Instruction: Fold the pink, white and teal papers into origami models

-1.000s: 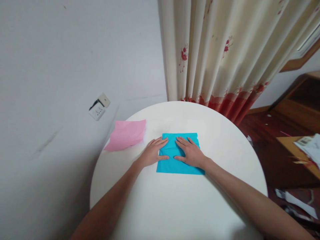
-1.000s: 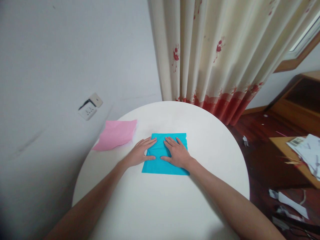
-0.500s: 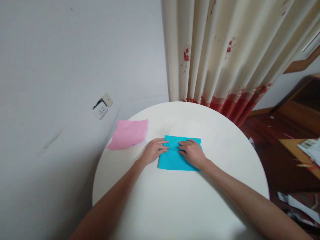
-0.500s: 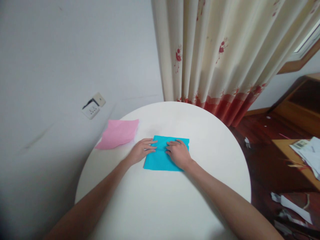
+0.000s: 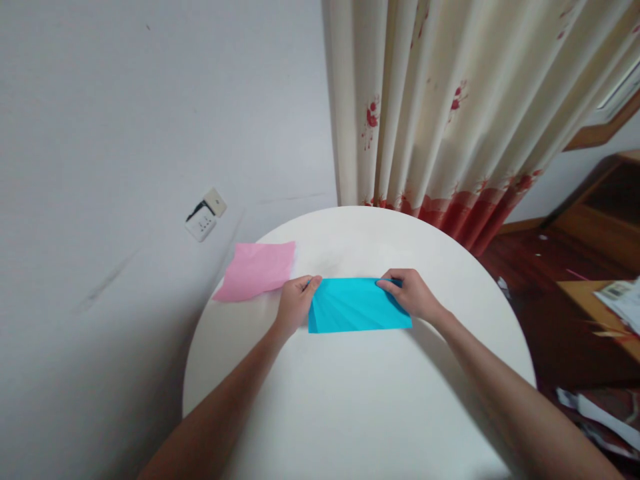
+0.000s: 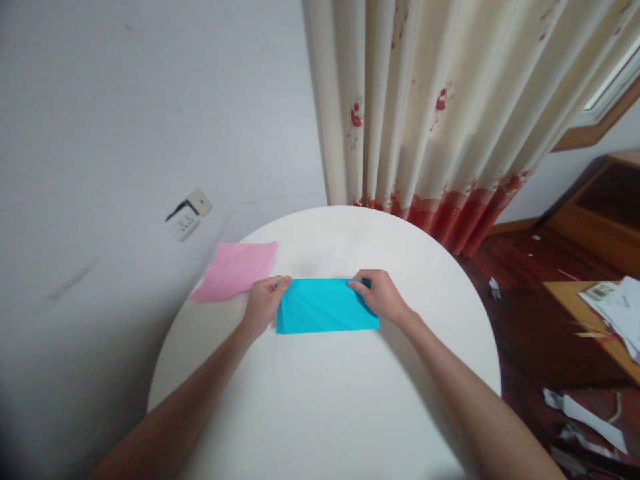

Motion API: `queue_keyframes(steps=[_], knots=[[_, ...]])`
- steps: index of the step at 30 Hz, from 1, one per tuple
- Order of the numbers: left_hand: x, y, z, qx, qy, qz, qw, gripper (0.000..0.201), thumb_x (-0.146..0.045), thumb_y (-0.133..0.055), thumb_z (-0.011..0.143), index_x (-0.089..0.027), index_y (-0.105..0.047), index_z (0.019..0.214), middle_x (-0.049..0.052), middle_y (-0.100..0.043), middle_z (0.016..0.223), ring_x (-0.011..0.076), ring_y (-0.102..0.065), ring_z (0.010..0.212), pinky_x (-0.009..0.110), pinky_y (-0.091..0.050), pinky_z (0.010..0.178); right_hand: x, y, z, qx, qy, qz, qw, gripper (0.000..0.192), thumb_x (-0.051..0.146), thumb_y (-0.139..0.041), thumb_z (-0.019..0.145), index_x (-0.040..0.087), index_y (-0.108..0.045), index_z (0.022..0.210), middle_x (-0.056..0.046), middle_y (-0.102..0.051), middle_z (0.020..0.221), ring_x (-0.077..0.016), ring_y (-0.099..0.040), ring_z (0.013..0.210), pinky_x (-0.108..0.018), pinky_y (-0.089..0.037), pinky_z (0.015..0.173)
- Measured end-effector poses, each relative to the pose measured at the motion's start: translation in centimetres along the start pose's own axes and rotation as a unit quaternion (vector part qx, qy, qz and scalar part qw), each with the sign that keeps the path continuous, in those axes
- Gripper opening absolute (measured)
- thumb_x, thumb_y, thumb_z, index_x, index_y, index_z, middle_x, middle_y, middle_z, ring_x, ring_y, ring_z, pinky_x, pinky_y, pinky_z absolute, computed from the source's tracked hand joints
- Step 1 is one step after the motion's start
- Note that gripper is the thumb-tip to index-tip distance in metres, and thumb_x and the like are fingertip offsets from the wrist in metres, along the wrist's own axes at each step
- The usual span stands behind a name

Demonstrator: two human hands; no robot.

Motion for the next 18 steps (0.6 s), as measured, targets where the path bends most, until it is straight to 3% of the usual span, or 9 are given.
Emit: queue_keyframes(steps=[2, 5, 7, 9, 12, 15, 18], knots=[[1.2, -1.0, 0.2, 0.044, 0.017, -0.003, 0.999, 0.044, -0.053, -0.057, 0.087, -0.016, -0.063, 0.064, -0.003, -0.055, 0.055, 0.0135, -0.052, 0.055, 0.023, -0.036, 0.052, -1.6, -0.4, 0.4, 0.002, -0.033, 0.017, 0.999, 0.034, 0.044, -0.056, 0.09, 0.018, -0.07, 0.075, -0.002, -0.07, 0.071, -0.0196, -0.063, 0.071, -0.027, -0.045, 0.062], [2.8, -2.3, 0.6, 0.105, 0.016, 0.031, 0.994, 0.035, -0.046, -0.059, 0.086, -0.014, -0.072, 0.094, 0.0, -0.063, 0.064, 0.0178, -0.061, 0.063, 0.027, -0.047, 0.06, -3.3, -1.2, 0.8, 0.009, -0.049, -0.021, 0.999, 0.031, 0.042, -0.058, 0.09, 0.017, -0.072, 0.076, -0.003, -0.072, 0.074, -0.0204, -0.065, 0.073, -0.028, -0.045, 0.066], [2.7, -2.1, 0.8, 0.082, -0.025, 0.11, 0.99, 0.036, -0.037, -0.059, 0.087, -0.014, -0.069, 0.112, 0.002, -0.067, 0.074, 0.0189, -0.064, 0.069, 0.031, -0.052, 0.068, -4.0, -1.8, 0.8, 0.016, -0.048, -0.063, 0.997, 0.03, 0.041, -0.058, 0.091, 0.018, -0.073, 0.081, -0.005, -0.075, 0.081, -0.0213, -0.067, 0.078, -0.029, -0.046, 0.072], [1.3, -2.0, 0.6, 0.044, -0.098, 0.2, 0.974, 0.035, -0.03, -0.055, 0.091, -0.017, -0.065, 0.121, 0.007, -0.071, 0.098, 0.0212, -0.067, 0.09, 0.036, -0.053, 0.085, -4.3, -2.6, 0.8, 0.03, -0.048, -0.109, 0.992, 0.03, 0.042, -0.056, 0.093, 0.019, -0.074, 0.086, -0.007, -0.076, 0.089, -0.022, -0.068, 0.083, -0.029, -0.046, 0.075], [-0.9, -3.4, -0.7, 0.048, -0.181, 0.298, 0.936, 0.035, -0.025, -0.043, 0.098, -0.02, -0.063, 0.126, 0.008, -0.064, 0.129, 0.0217, -0.058, 0.121, 0.038, -0.043, 0.108, -4.2, -3.6, 0.7, 0.044, -0.049, -0.171, 0.983, 0.031, 0.045, -0.054, 0.095, 0.021, -0.074, 0.093, -0.007, -0.076, 0.096, -0.0221, -0.069, 0.088, -0.028, -0.045, 0.075], [-0.9, -6.5, -2.8, 0.144, -0.198, 0.374, 0.894, 0.042, -0.029, -0.035, 0.103, -0.018, -0.054, 0.138, 0.009, -0.056, 0.144, 0.0223, -0.047, 0.136, 0.041, -0.033, 0.117, -4.1, -4.0, 0.5, 0.046, -0.048, -0.208, 0.976, 0.03, 0.045, -0.053, 0.096, 0.023, -0.073, 0.097, -0.007, -0.076, 0.097, -0.0221, -0.069, 0.09, -0.028, -0.045, 0.074], [0.1, -8.8, -4.7, 0.221, -0.213, 0.435, 0.847, 0.053, -0.038, -0.033, 0.104, -0.015, -0.036, 0.151, 0.012, -0.034, 0.16, 0.0267, -0.028, 0.149, 0.05, -0.026, 0.119, -4.1, -3.9, 0.4, 0.051, -0.06, -0.235, 0.969, 0.028, 0.044, -0.053, 0.097, 0.024, -0.073, 0.098, -0.006, -0.076, 0.095, -0.0232, -0.069, 0.089, -0.029, -0.045, 0.073]])
Point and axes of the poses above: each hand's wrist, its own z-axis towards the middle knuckle, its own y-axis out of the back of the hand, x = y × z, the point moved 8 cm from there along z, towards the middle knuckle
